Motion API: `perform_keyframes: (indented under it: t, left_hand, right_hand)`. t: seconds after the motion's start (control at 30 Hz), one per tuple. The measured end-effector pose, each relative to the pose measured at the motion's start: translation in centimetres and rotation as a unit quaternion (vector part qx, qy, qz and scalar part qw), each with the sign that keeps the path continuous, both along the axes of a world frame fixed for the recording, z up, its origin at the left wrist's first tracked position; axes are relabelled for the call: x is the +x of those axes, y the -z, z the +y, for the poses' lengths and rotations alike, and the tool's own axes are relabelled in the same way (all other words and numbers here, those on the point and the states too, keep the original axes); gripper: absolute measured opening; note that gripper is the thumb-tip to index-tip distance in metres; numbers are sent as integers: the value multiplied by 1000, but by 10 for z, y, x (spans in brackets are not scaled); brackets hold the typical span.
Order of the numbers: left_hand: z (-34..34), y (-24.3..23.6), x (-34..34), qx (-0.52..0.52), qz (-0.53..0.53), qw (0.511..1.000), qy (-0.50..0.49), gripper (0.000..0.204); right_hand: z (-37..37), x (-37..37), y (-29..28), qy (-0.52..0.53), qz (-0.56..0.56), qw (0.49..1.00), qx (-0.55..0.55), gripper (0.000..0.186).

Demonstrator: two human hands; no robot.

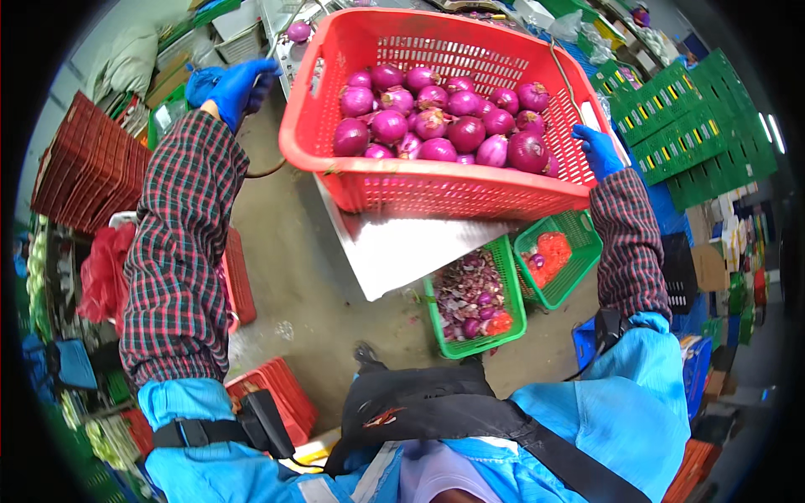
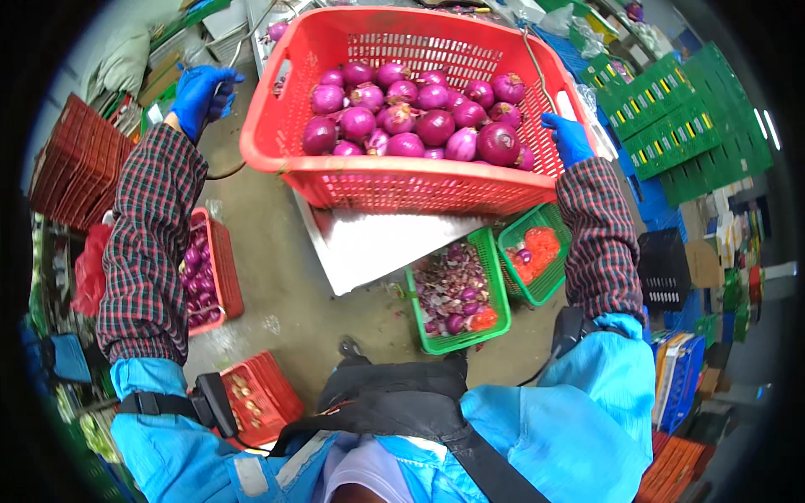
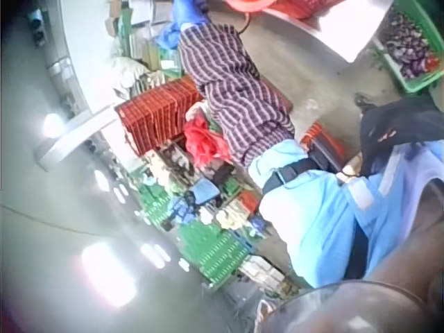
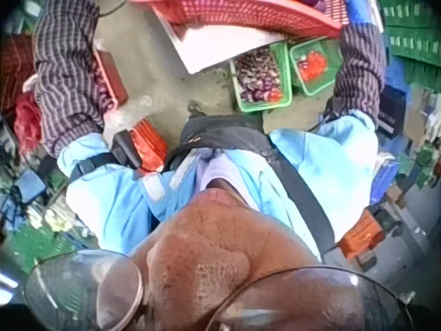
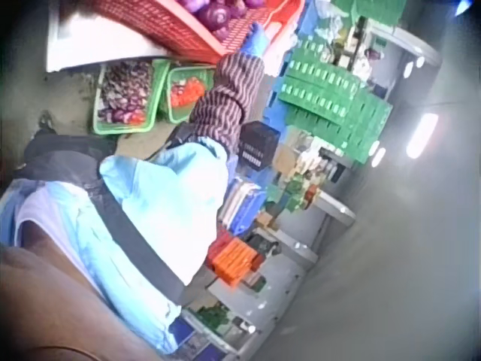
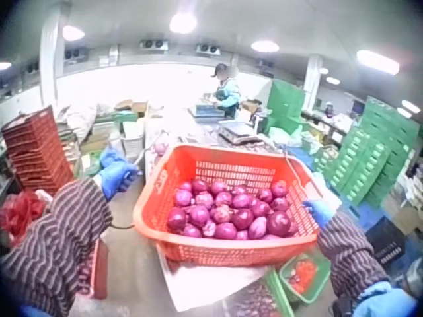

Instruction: Carrying a basket of red onions to a scale and weighing them.

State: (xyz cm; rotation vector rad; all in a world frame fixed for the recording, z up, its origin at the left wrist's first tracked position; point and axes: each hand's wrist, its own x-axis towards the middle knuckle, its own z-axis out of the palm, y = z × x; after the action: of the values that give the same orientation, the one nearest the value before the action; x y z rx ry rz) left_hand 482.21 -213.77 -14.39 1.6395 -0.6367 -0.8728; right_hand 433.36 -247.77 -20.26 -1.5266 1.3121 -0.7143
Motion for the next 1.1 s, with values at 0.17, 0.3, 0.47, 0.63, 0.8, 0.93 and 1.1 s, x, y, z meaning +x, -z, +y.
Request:
perform_keyframes:
  t: [0.17,0.3,0.47,0.63,0.8,0.93,1.1]
  left_hand:
    - [54,120,51,35,-332,943,4,52]
    - [66,80,-34,-235,-428,862,134,71]
    - [25,106,-44,-217,-715,612,260,51]
    - [8,100,3,-297,-653,614,330,13]
    - [-30,98,73,-389,-612,577,376,9]
    - [-86,93,163,-387,-643,514,416,12]
    - [-180,83,276,-401,-651,515,387,12]
  right_hand:
    - [1,27,41,49,199,972,-113,40]
    - [-12,21,61,66,286,940,-171,35]
    - [-22,4,75,97,206,963,-144,34]
    - [-20,13,74,131,220,958,-132,31]
    - [30,-43,83,225,244,920,-207,22]
    - [79,38,89,280,208,928,-134,22]
    - [125,141,70,381,194,903,-35,28]
